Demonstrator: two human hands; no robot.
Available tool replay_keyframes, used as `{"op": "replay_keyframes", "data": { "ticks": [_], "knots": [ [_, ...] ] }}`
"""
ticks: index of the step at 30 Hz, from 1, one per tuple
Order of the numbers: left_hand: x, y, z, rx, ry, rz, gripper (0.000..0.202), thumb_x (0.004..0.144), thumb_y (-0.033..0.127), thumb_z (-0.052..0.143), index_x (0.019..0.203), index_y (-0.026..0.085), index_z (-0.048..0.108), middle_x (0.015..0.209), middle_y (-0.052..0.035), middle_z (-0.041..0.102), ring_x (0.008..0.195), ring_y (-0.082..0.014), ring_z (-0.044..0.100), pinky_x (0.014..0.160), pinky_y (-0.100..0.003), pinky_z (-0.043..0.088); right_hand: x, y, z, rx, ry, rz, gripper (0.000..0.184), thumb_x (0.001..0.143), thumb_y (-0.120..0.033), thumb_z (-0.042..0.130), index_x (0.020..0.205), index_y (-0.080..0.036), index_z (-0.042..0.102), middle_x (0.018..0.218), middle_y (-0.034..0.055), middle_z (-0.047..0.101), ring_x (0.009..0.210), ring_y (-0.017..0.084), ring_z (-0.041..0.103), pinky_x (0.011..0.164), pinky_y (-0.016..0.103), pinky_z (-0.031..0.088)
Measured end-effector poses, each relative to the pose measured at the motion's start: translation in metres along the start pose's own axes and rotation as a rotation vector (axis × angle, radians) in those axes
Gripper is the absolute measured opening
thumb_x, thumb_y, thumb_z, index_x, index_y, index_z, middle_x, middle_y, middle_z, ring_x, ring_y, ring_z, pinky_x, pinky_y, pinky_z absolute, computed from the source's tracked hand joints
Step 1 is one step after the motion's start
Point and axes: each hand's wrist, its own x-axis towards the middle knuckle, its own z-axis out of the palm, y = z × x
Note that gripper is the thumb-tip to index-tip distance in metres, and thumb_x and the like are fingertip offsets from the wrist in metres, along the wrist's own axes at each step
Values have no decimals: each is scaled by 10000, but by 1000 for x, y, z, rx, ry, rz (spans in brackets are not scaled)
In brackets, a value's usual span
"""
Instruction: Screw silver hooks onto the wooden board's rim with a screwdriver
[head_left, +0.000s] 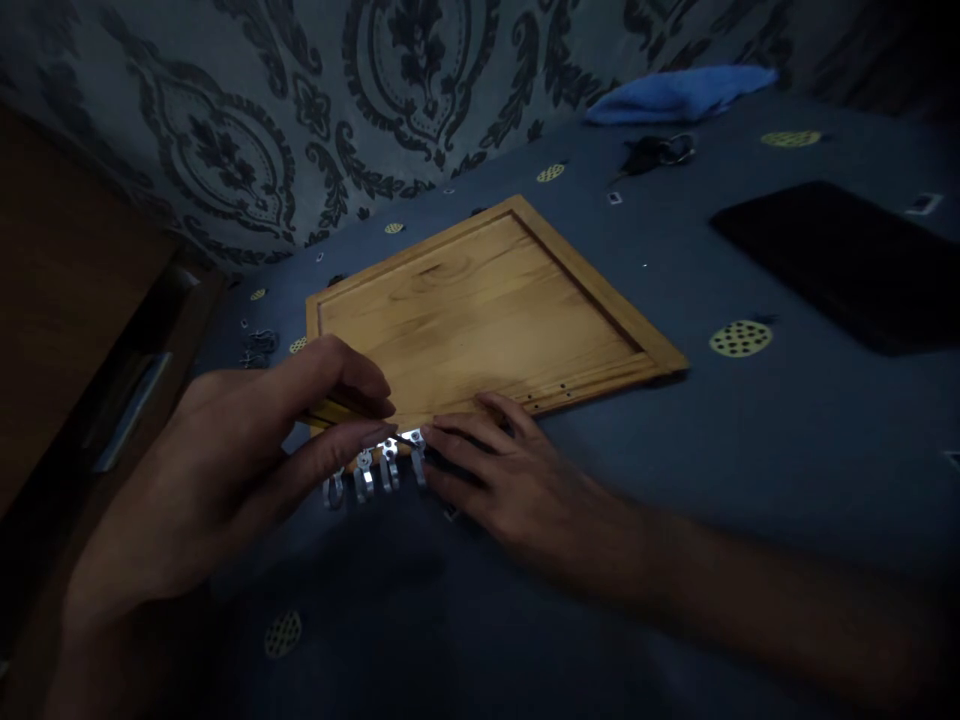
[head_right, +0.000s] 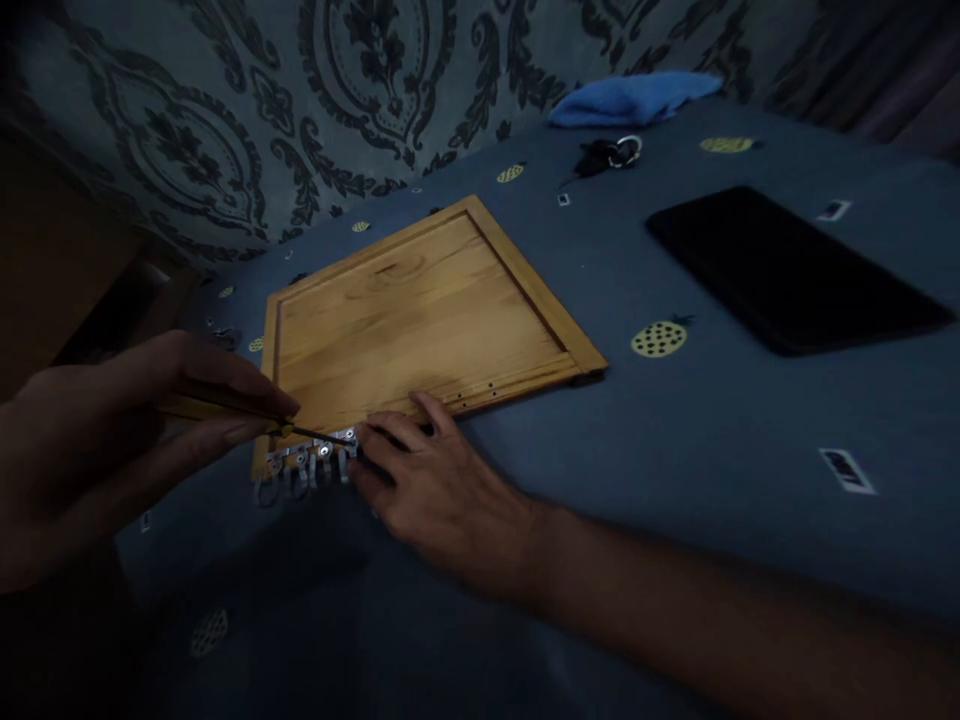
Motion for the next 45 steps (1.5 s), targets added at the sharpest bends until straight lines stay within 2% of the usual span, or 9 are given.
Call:
{"op": "replay_keyframes", "data": {
  "ticks": [5, 15, 22, 29, 33, 36, 45],
  "knots": [
    [2, -1, 0, 22, -29, 46, 120, 1008, 377, 557, 1046, 275, 606, 908, 32, 723, 767, -130, 721, 620, -185, 551, 1, -1, -1, 13, 13, 1, 264, 1016, -166, 515, 1188, -130, 712, 1268, 142, 710, 1230, 300, 588, 1081, 599, 441],
    [6, 0, -3, -16, -77, 85, 84, 1034, 298, 521, 1027, 233, 575, 866, 55, 707, 746, -72, 693, 598, -129, 484, 1, 0, 0, 6, 6, 3, 232, 997, -172, 565, 1173, -144, 713, 1258, 136, 715, 1237, 289, 584, 1083, 580, 435],
    [5, 1, -2, -16, -90, 122, 110, 1047, 324, 494, 1040, 232, 552, 869, 51, 706, 729, -83, 704, 567, -151, 497, 0, 1, 4, 23, 28, -6, 241, 982, -147, 566, 1176, -132, 709, 1252, 141, 715, 1216, 299, 590, 1081, 600, 428],
    [-4, 2, -15, 4, 70, 33, 99, 988, 275, 592, 1076, 240, 621, 976, 47, 721, 857, -115, 719, 649, -177, 550, -2, 2, 9, 23, 59, -8, 264, 962, -114, 558, 1169, -145, 720, 1254, 155, 715, 1206, 307, 593, 1049, 621, 437],
    [-5, -2, -15, 54, -7, 29, 134, 1031, 333, 527, 1090, 228, 587, 938, 44, 719, 779, -95, 719, 600, -160, 523, -1, 2, 10, 26, 91, -8, 243, 969, -123, 568, 1152, -158, 724, 1243, 140, 725, 1186, 296, 607, 1040, 598, 453],
    [-5, -5, -13, 49, -54, 51, 160, 1052, 351, 477, 1099, 220, 557, 950, 26, 721, 813, -103, 732, 607, -153, 524, 0, 1, 9, 26, 89, -1, 217, 974, -133, 582, 1134, -164, 725, 1233, 119, 733, 1178, 289, 618, 1032, 577, 463],
    [-2, -5, -12, 22, -99, 46, 132, 1053, 316, 472, 1093, 210, 539, 924, 27, 721, 758, -96, 714, 583, -162, 497, -2, 3, 11, 20, 76, -5, 269, 987, -132, 512, 1141, -186, 725, 1249, 123, 726, 1204, 282, 595, 1049, 578, 439]
  ]
}}
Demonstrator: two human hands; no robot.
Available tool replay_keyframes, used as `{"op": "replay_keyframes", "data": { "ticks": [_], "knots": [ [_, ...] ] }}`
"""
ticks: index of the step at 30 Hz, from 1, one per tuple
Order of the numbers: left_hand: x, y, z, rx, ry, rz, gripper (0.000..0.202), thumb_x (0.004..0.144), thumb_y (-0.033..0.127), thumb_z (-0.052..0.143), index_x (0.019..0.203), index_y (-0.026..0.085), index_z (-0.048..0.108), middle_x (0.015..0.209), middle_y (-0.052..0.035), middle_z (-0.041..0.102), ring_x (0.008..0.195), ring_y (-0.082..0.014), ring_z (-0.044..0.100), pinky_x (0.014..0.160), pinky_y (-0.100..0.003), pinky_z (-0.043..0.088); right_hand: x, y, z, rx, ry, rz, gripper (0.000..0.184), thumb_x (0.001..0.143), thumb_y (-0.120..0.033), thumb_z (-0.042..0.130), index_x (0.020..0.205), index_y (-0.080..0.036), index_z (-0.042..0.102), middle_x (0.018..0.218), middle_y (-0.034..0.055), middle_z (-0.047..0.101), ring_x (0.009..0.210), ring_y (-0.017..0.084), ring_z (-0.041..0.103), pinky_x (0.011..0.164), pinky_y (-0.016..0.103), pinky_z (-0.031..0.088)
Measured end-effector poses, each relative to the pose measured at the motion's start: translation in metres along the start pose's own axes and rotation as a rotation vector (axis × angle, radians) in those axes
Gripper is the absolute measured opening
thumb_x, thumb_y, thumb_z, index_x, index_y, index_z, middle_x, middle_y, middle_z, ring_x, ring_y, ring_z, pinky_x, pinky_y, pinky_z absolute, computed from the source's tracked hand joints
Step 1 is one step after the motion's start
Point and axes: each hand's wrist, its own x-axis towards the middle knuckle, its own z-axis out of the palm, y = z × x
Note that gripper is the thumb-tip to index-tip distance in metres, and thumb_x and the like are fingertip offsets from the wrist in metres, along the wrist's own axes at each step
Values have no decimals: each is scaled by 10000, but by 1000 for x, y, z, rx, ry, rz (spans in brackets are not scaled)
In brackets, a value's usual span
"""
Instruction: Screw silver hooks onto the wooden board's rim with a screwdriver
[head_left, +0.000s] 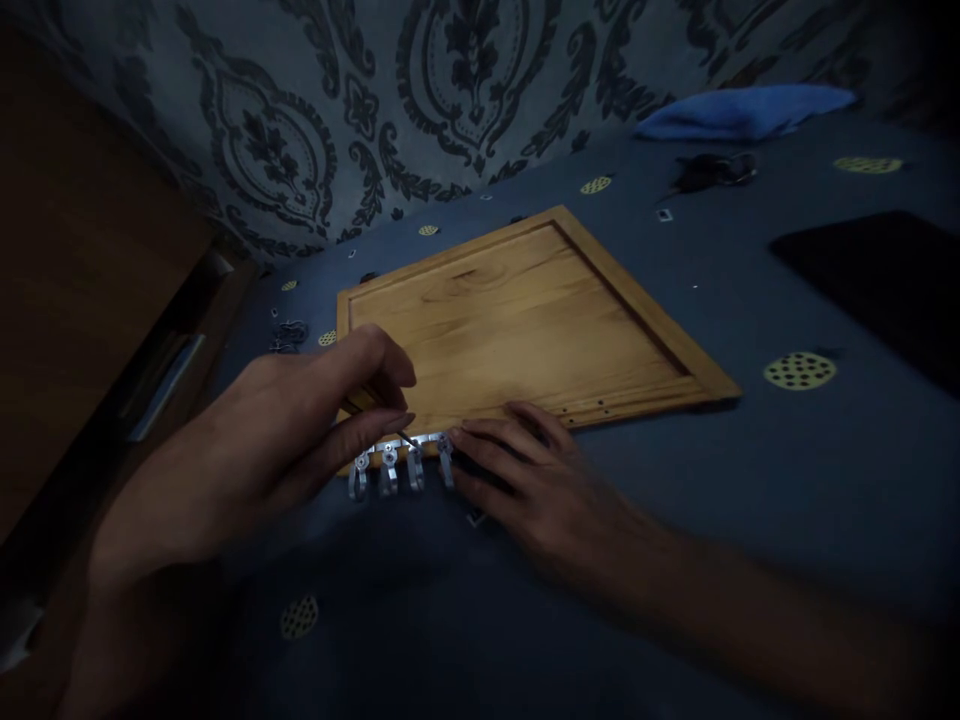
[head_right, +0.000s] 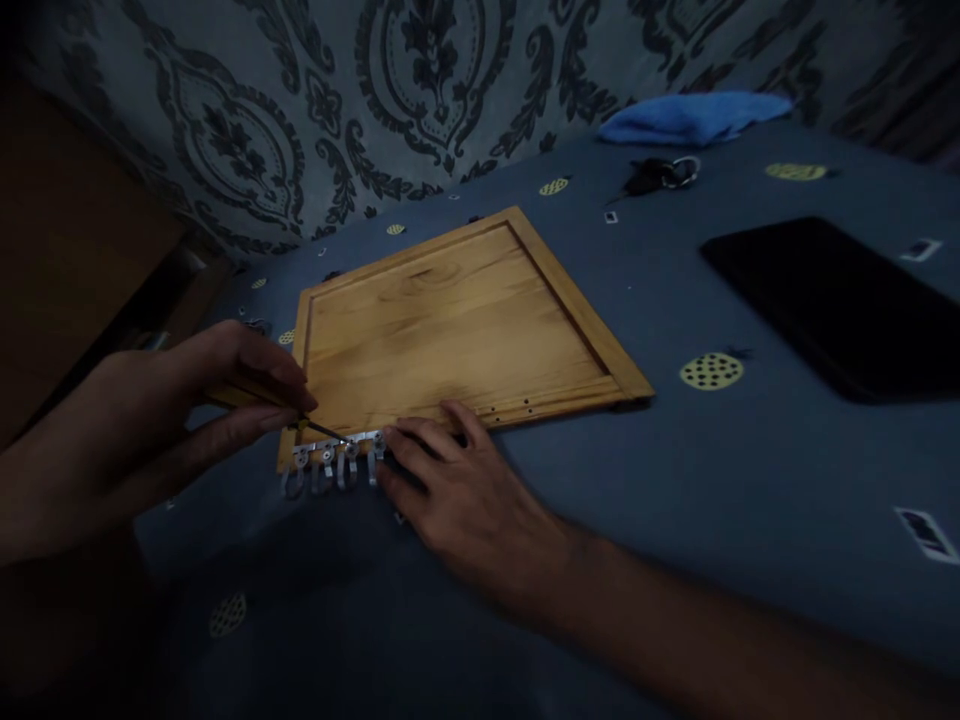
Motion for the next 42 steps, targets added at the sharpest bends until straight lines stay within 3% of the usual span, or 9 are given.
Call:
{"op": "replay_keyframes", "data": {
  "ticks": [11, 19, 25, 30, 37, 42],
  "knots": [
    [2, -2, -1, -12, -26, 41, 97, 1054, 272, 470, 1057, 206, 541, 908, 44, 691, 761, -72, 684, 622, -151, 477, 0, 0, 0, 2, -10, -4, 278, 988, -130, 507, 1156, -174, 724, 1246, 139, 723, 1206, 292, 585, 1044, 590, 429],
    [2, -6, -2, -54, -43, 57, 140, 1065, 328, 468, 1072, 219, 555, 931, 56, 690, 782, -59, 681, 651, -117, 475, 2, 0, 0, -16, 30, -11, 274, 1005, -130, 479, 1097, -169, 734, 1197, 120, 746, 1164, 280, 607, 1026, 565, 444],
    [0, -7, -4, -51, -58, 41, 128, 1060, 332, 474, 1070, 234, 556, 930, 55, 687, 778, -81, 678, 652, -148, 480, 2, 0, -2, -10, 27, -13, 201, 983, -145, 559, 1095, -164, 724, 1205, 118, 739, 1163, 276, 609, 1036, 539, 434],
    [-3, -10, -6, -25, -83, -22, 159, 1051, 382, 492, 1102, 248, 560, 1017, 52, 701, 852, -87, 689, 692, -154, 495, 3, 0, -3, -14, 8, -23, 243, 991, -129, 518, 1121, -156, 721, 1208, 119, 732, 1166, 277, 595, 1040, 558, 428],
    [-4, -11, -7, -66, -110, -10, 134, 1053, 322, 487, 1128, 239, 561, 1052, 29, 700, 912, -100, 696, 764, -176, 519, 3, -1, -2, -29, 8, -13, 244, 1001, -133, 503, 1106, -170, 721, 1210, 102, 735, 1169, 270, 594, 1039, 551, 433],
    [-1, -12, -3, -59, -88, -14, 111, 1034, 321, 506, 1069, 235, 566, 988, 14, 719, 838, -133, 707, 689, -217, 526, 2, 0, -1, -35, 16, -21, 226, 987, -131, 530, 1107, -174, 717, 1215, 100, 734, 1168, 271, 594, 1034, 551, 428]
  ]
}}
